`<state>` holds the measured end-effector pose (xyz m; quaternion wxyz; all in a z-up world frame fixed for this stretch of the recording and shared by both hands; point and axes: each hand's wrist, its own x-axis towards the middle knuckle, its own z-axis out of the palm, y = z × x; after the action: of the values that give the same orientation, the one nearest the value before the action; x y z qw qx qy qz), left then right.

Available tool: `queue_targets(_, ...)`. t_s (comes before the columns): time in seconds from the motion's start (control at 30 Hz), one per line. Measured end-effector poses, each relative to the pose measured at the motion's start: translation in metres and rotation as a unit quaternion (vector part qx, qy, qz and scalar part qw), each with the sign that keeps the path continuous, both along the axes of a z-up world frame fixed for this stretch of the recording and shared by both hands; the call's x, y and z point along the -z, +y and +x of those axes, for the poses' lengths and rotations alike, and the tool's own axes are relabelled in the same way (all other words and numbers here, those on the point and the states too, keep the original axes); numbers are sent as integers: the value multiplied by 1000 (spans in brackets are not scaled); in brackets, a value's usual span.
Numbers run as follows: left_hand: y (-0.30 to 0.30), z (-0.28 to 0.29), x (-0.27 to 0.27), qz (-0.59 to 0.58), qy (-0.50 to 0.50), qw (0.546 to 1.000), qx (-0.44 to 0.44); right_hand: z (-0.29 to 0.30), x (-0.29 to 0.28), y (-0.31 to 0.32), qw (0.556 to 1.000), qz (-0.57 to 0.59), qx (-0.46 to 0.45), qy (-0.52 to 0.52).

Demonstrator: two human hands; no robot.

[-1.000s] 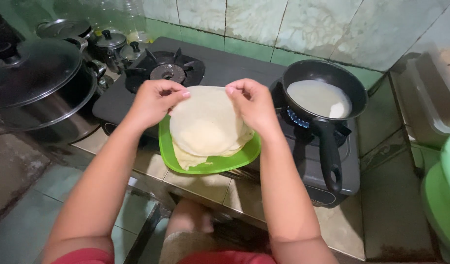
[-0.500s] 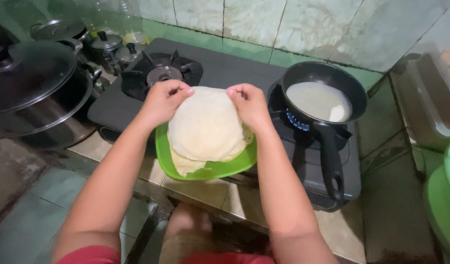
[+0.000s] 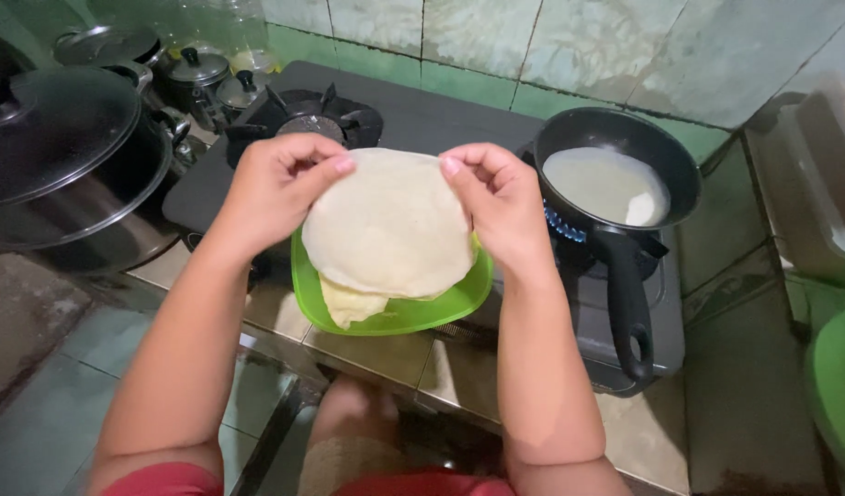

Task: Making thin pastry skins on a gas stove using batter and a frying pan.

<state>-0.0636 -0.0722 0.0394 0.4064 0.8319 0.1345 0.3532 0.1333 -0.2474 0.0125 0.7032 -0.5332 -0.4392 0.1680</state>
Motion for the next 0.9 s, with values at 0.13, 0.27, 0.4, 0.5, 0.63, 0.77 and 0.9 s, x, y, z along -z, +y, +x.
queue_targets(0.13, 21, 16, 17, 1, 4, 1000, -1, 12, 17, 19, 999, -30, 31, 14)
queue_targets(0.27, 39, 33, 40, -5, 7, 1000, -3, 26, 38, 45, 997, -53, 55, -7)
queue_targets(0.4, 54, 46, 57, 2, 31, 999, -22, 38, 52, 63, 991, -93, 91, -41)
queue_targets(0.5, 68, 56, 73, 28, 54, 998, -35, 54, 67, 77, 978, -111, 129, -119)
queue_targets(0.63, 77, 62, 88, 58, 58, 996, -39, 64, 79, 85, 975, -146, 132, -101)
queue_targets(0.77, 76, 62, 93, 65, 79, 993, -54, 56, 72, 79, 952, -215, 166, -139)
queue_targets(0.9, 76, 59, 94, 62, 107, 989, -81, 50, 65, 77, 938, -251, 197, -138)
